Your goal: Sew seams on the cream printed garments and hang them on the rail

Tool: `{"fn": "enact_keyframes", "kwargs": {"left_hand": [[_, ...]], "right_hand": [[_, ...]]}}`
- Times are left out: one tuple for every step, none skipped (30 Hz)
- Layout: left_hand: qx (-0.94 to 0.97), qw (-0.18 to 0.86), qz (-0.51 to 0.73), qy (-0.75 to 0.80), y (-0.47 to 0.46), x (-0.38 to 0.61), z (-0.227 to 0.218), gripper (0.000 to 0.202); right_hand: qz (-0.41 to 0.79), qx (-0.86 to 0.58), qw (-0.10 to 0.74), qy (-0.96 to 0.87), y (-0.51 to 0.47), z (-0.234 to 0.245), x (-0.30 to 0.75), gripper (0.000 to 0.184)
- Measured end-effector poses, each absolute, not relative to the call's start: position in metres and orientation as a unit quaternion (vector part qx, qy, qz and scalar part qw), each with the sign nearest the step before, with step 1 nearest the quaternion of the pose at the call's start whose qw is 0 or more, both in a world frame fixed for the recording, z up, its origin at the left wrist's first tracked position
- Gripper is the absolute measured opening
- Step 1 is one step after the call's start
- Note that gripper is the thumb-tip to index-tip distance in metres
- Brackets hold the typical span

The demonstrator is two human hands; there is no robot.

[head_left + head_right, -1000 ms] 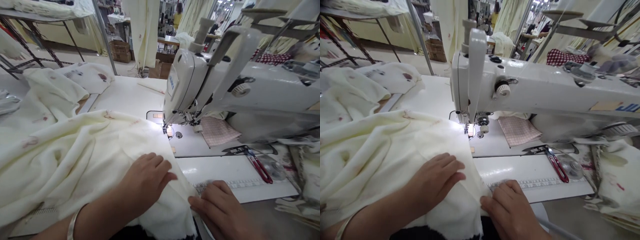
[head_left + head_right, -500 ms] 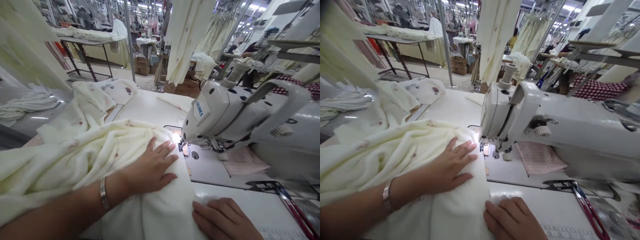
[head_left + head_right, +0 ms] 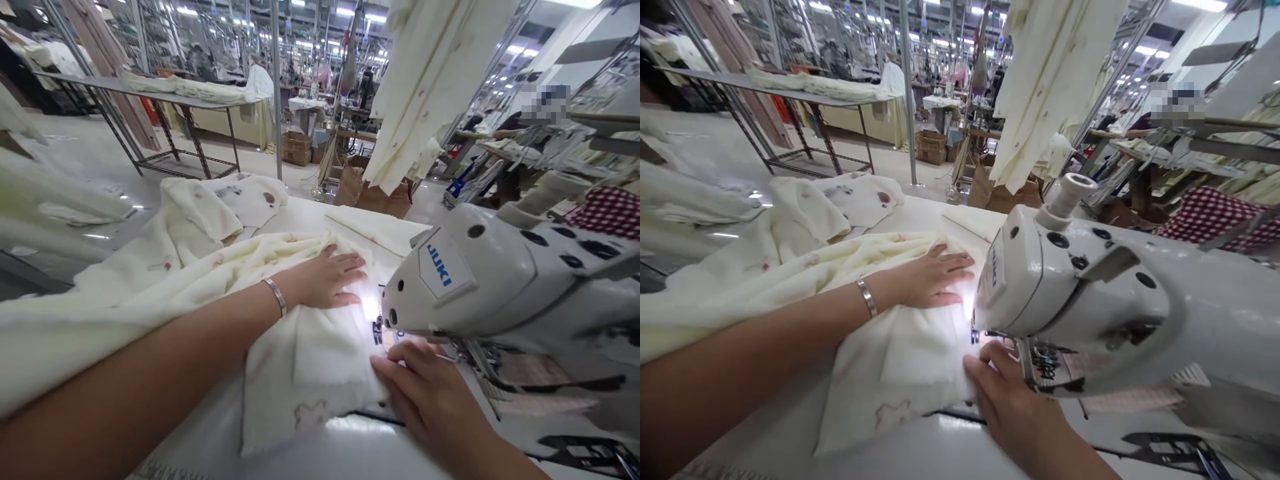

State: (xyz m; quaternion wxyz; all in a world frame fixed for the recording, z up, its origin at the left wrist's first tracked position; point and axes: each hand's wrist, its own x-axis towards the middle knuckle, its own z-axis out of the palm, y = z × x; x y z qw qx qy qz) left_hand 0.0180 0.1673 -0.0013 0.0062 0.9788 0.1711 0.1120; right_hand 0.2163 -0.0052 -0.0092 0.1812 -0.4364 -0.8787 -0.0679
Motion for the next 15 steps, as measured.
{"fn": "enact_keyframes", "kwargs": {"left_hand": [[0.979, -0.001, 0.104, 0.175, 0.176, 0.019, -0.002, 0.043], [0.979, -0.006, 0.097, 0.179, 0.184, 0.019, -0.002, 0.044], [0.979, -0.01, 0.09, 0.183, 0.19, 0.02, -0.001, 0.044], [0.979, -0.013, 0.085, 0.188, 0.193, 0.02, -0.001, 0.044], [0.977, -0.015, 0.079, 0.196, 0.191, 0.021, 0.0, 0.044], [0.974, -0.017, 0.074, 0.213, 0.183, 0.021, 0.0, 0.045], [0.967, -0.021, 0.069, 0.243, 0.17, 0.02, 0.001, 0.046], [0.957, -0.024, 0.064, 0.284, 0.15, 0.019, 0.002, 0.048], [0.943, -0.027, 0.058, 0.328, 0.127, 0.018, 0.003, 0.05], [0.925, -0.031, 0.056, 0.375, 0.101, 0.016, 0.005, 0.054], [0.915, -0.029, 0.042, 0.401, 0.075, 0.014, 0.007, 0.056], [0.909, -0.029, 0.038, 0.414, 0.052, 0.012, 0.01, 0.058], [0.907, -0.021, 0.036, 0.418, 0.035, 0.01, 0.014, 0.056], [0.91, -0.003, 0.031, 0.412, 0.024, 0.009, 0.019, 0.049], [0.915, 0.015, 0.035, 0.403, 0.02, 0.008, 0.024, 0.042]], "right_hand": [[-0.079, -0.434, 0.175, -0.88, -0.003, -0.013, 0.219, 0.025], [-0.089, -0.43, 0.171, -0.882, -0.001, -0.017, 0.22, 0.026], [-0.098, -0.429, 0.169, -0.882, 0.001, -0.019, 0.221, 0.028], [-0.102, -0.43, 0.167, -0.882, 0.001, -0.019, 0.221, 0.028], [-0.1, -0.434, 0.165, -0.88, 0.0, -0.017, 0.22, 0.027], [-0.086, -0.439, 0.167, -0.878, -0.003, -0.013, 0.217, 0.024], [-0.063, -0.443, 0.174, -0.877, -0.007, -0.008, 0.215, 0.02], [-0.032, -0.447, 0.183, -0.875, -0.012, -0.001, 0.213, 0.016], [-0.002, -0.449, 0.195, -0.872, -0.02, 0.007, 0.211, 0.013], [0.023, -0.449, 0.208, -0.869, -0.029, 0.015, 0.21, 0.012], [0.037, -0.45, 0.221, -0.865, -0.039, 0.022, 0.21, 0.013], [0.041, -0.456, 0.231, -0.859, -0.049, 0.027, 0.211, 0.014], [0.037, -0.47, 0.239, -0.849, -0.06, 0.031, 0.213, 0.014], [0.034, -0.488, 0.244, -0.837, -0.07, 0.033, 0.215, 0.015], [0.033, -0.507, 0.246, -0.825, -0.079, 0.033, 0.216, 0.016]]}}
